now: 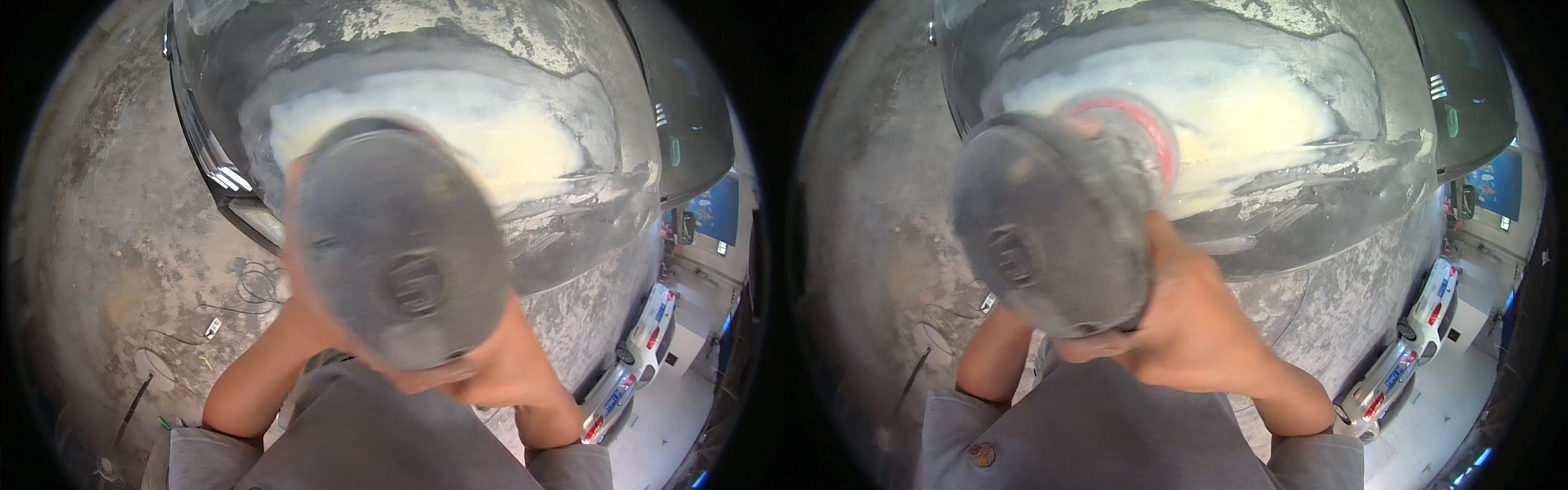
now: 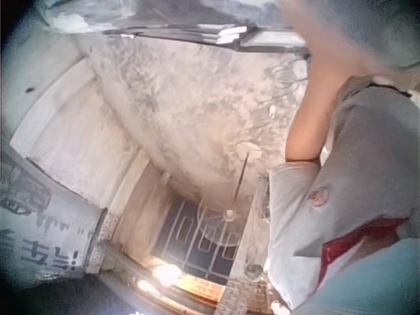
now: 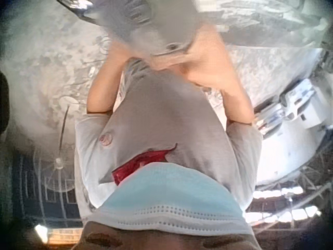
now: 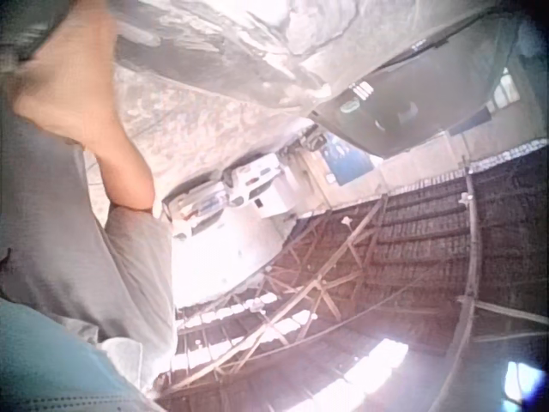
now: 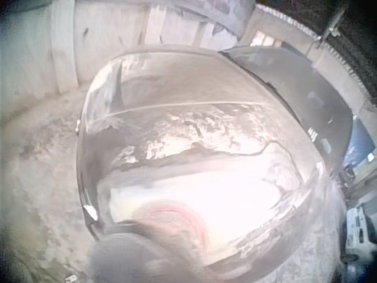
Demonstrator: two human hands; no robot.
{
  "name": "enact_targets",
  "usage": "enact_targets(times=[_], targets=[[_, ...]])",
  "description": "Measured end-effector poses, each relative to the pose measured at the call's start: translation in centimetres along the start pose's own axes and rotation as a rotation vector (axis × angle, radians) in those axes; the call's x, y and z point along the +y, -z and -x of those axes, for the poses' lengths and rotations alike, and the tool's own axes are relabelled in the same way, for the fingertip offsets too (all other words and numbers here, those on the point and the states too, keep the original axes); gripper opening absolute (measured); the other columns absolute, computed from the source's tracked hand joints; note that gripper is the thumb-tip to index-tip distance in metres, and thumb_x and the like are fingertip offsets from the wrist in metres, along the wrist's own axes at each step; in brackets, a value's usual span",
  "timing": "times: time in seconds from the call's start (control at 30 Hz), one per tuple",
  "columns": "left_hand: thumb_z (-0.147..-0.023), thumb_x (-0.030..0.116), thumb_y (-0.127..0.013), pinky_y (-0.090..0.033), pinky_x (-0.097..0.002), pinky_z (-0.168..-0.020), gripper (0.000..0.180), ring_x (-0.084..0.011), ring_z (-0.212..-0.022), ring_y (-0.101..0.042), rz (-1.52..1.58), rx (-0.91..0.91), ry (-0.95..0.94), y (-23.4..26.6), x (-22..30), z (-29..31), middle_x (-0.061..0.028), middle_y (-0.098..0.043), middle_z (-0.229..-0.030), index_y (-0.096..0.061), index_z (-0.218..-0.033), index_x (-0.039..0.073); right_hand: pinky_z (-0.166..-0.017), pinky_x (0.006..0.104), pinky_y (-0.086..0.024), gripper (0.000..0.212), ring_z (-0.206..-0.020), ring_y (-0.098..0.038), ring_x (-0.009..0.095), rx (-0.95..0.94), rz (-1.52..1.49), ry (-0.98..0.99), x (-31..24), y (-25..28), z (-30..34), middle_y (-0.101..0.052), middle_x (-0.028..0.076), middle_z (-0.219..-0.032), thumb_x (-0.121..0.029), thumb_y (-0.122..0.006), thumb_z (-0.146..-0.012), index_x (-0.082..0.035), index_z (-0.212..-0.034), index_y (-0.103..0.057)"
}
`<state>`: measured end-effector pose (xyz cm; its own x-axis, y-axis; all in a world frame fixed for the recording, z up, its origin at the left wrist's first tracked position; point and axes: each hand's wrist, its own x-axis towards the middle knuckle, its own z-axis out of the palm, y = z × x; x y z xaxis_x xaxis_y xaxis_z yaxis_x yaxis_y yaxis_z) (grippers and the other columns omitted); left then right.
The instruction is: The person uses a handheld electric polisher with a rotating pad to smooth a white compound on the hood of a dark-colored car. They move the tool in overlapping circular and linear passes across the hood surface, occasionally using the left hand to steady the tool or wipe the surface.
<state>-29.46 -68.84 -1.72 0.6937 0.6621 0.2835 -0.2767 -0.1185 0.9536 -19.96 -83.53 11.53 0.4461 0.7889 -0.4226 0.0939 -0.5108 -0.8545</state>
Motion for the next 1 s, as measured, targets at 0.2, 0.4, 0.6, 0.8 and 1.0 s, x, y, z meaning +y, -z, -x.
enact_targets(times=[0.2, 0.4, 0.6, 0.8, 1.0], targets=[[-0.054, 0.059, -0.094, -0.047, -0.0536, -0.095, 0.104, -0.0417, -0.108, -0.062, 0.022, 0.119, 0.168, 8.6, -0.9, 4.3, -0.0206, -0.062, -0.117, -0.055, -0.129, -0.001, -0.09, 0.0487, -0.056, 0.083, -0.104, -0.071, 0.05, -0.2, 0.147, -0.301, -1.2, -6.5, -3.3, -0.07, 0.032, -0.102, -0.022, -0.093, -0.073, 0.012, -0.132, -0.045], [-0.055, 0.058, -0.095, -0.046, -0.0534, -0.099, 0.104, -0.0408, -0.113, -0.062, 0.087, 0.16, 0.17, 9.8, -1.1, 6.3, -0.0203, -0.062, -0.121, -0.055, -0.131, 0.0, -0.07, 0.0571, -0.055, 0.063, -0.074, -0.07, 0.053, -0.183, 0.236, -0.102, -0.5, -9.5, -3.7, -0.067, 0.03, -0.074, -0.017, -0.084, -0.08, 0.017, -0.113, -0.042], [-0.057, 0.056, -0.095, -0.044, -0.0531, -0.103, 0.103, -0.0398, -0.118, -0.061, 0.084, -0.014, -0.069, 0.6, -0.7, 2.2, -0.0199, -0.062, -0.125, -0.054, -0.134, 0.001, -0.086, 0.0477, -0.058, 0.079, -0.101, -0.073, 0.041, 0.049, -0.055, -0.154, 2.2, -3.3, 2.5, -0.07, 0.029, -0.112, -0.022, -0.091, -0.073, 0.013, -0.131, -0.051], [-0.058, 0.054, -0.096, -0.043, -0.0529, -0.107, 0.103, -0.0388, -0.122, -0.06, 0.08, -0.061, -0.136, -1.8, -0.4, 1.3, -0.0195, -0.062, -0.129, -0.054, -0.136, 0.001, -0.094, 0.0389, -0.057, 0.078, -0.108, -0.074, 0.029, 0.12, 0.032, 0.057, 3.7, -3.0, 3.5, -0.074, 0.02, -0.121, -0.009, -0.088, -0.065, 0.005, -0.136, -0.059], [-0.06, 0.053, -0.096, -0.041, -0.0526, -0.111, 0.103, -0.0379, -0.127, -0.06, 0.076, 0.022, 0.033, 7.6, -2.5, 6.6, -0.0192, -0.062, -0.133, -0.054, -0.138, 0.002, -0.081, 0.0528, -0.057, 0.075, -0.098, -0.071, 0.053, -0.084, 0.301, -0.089, 0.2, -9.7, -1.3, -0.069, 0.034, -0.106, -0.016, -0.093, -0.07, 0.009, -0.124, -0.047]])
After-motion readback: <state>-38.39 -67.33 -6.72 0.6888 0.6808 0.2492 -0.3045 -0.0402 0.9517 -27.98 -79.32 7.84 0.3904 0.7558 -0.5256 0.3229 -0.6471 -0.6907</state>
